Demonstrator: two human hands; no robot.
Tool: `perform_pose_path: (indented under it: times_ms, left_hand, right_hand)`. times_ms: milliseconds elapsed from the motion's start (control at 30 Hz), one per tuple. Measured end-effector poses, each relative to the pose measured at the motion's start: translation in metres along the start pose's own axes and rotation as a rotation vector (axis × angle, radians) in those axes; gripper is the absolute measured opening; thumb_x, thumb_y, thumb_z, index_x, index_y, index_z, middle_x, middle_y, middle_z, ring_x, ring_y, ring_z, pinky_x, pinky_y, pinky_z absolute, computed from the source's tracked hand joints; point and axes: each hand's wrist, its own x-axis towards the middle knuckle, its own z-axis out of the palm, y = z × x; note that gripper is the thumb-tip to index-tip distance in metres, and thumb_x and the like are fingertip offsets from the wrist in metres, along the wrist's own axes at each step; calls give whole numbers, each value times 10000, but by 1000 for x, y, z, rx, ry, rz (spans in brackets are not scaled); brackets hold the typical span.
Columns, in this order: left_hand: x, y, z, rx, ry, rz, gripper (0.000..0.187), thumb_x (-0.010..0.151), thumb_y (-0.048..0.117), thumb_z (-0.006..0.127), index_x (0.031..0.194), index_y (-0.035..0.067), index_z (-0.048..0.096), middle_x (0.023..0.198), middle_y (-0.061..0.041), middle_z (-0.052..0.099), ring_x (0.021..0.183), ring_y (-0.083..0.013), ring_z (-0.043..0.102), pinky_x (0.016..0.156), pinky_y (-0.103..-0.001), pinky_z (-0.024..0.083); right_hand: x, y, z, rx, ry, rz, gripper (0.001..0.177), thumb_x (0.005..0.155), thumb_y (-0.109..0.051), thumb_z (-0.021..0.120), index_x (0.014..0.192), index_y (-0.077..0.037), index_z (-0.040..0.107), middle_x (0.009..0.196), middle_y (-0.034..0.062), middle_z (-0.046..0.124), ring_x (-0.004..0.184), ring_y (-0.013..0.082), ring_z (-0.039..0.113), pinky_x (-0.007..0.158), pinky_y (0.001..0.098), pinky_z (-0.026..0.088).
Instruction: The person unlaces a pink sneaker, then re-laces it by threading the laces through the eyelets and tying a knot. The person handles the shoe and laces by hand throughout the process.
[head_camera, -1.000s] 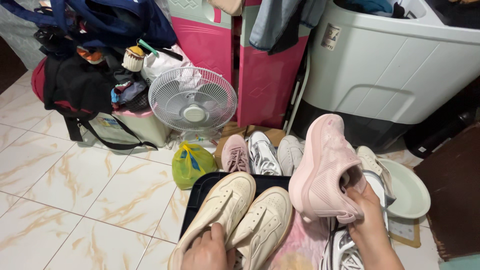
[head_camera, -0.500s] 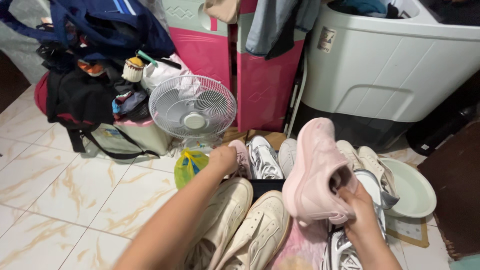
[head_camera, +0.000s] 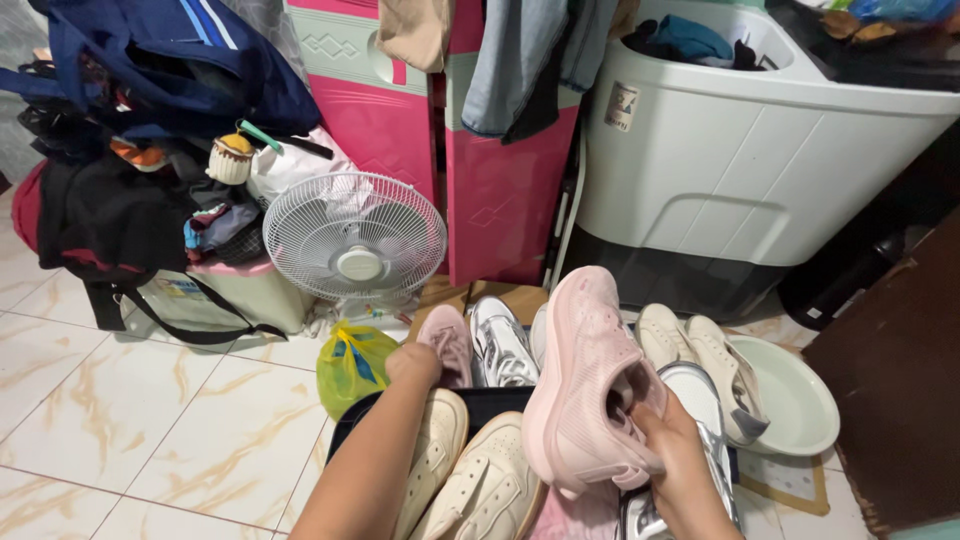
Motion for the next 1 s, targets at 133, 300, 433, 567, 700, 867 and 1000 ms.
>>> perform_pose_path:
  times_ms: [133, 300, 433, 567, 700, 867, 1000]
  left_hand:
    - [-21, 2, -32, -172, 265, -50, 377, 1010, 390, 476, 1178, 133, 694, 1133, -179, 740, 1065, -355, 721, 886, -485, 569]
    - [-72, -27, -123, -438, 570, 104, 339, 947, 371, 538, 1123, 89, 602, 979, -229, 717, 932, -456, 676, 811, -582, 512]
    - [-144, -54, -187, -582, 748, 297, 273, 950, 284, 523, 1087, 55, 582, 893, -269, 690, 870, -497, 647, 787, -597, 471]
    - [-226, -91, -218, -711, 815, 381, 189, 977, 199, 501, 1065, 49, 574, 827, -273, 655, 773, -496, 622, 690, -548, 474]
    - [-291, -116, -216, -694, 824, 374, 156, 963, 162, 506, 1054, 56, 577, 798, -267, 641, 734, -497, 605, 636, -529, 472]
    - [-332, -134, -202, -690, 844, 294, 130, 928, 147, 531, 1020, 70, 582, 752, -231, 645, 690, -464, 616, 615, -508, 481]
    - [-344, -146, -195, -692, 812, 212, 147, 920, 153, 545, 1032, 72, 592, 722, -206, 652, 662, -427, 625, 614, -481, 490]
  right_hand:
    - [0, 3, 2, -25, -23, -40, 505, 961, -10, 449, 1462, 4, 509, 1359, 138, 654, 1190, 216, 633, 1008, 331, 469]
    - [1, -5, 8, -33, -66, -25, 522, 913, -33, 500, 1430, 3, 561, 1296, 136, 701, 1109, 230, 674, 958, 350, 503]
    - [10, -25, 19, -18, -133, 51, 537, 864, -43, 580, 1401, -19, 588, 1232, 118, 712, 1023, 219, 686, 894, 350, 528]
    - [50, -51, 51, -110, -275, -9, 530, 852, -43, 598, 1382, -61, 600, 1181, 68, 728, 983, 168, 688, 838, 299, 547]
    - [96, -51, 103, -202, -320, -106, 446, 932, -88, 557, 1372, -85, 631, 1087, 48, 710, 832, 120, 642, 613, 268, 483]
    - [127, -24, 162, -329, -319, -118, 370, 1017, -143, 520, 1354, -60, 649, 866, 112, 650, 527, 181, 512, 380, 322, 324]
    - [142, 7, 189, -310, -286, -91, 432, 987, -135, 486, 1409, -171, 573, 904, 23, 730, 623, 133, 688, 452, 287, 515]
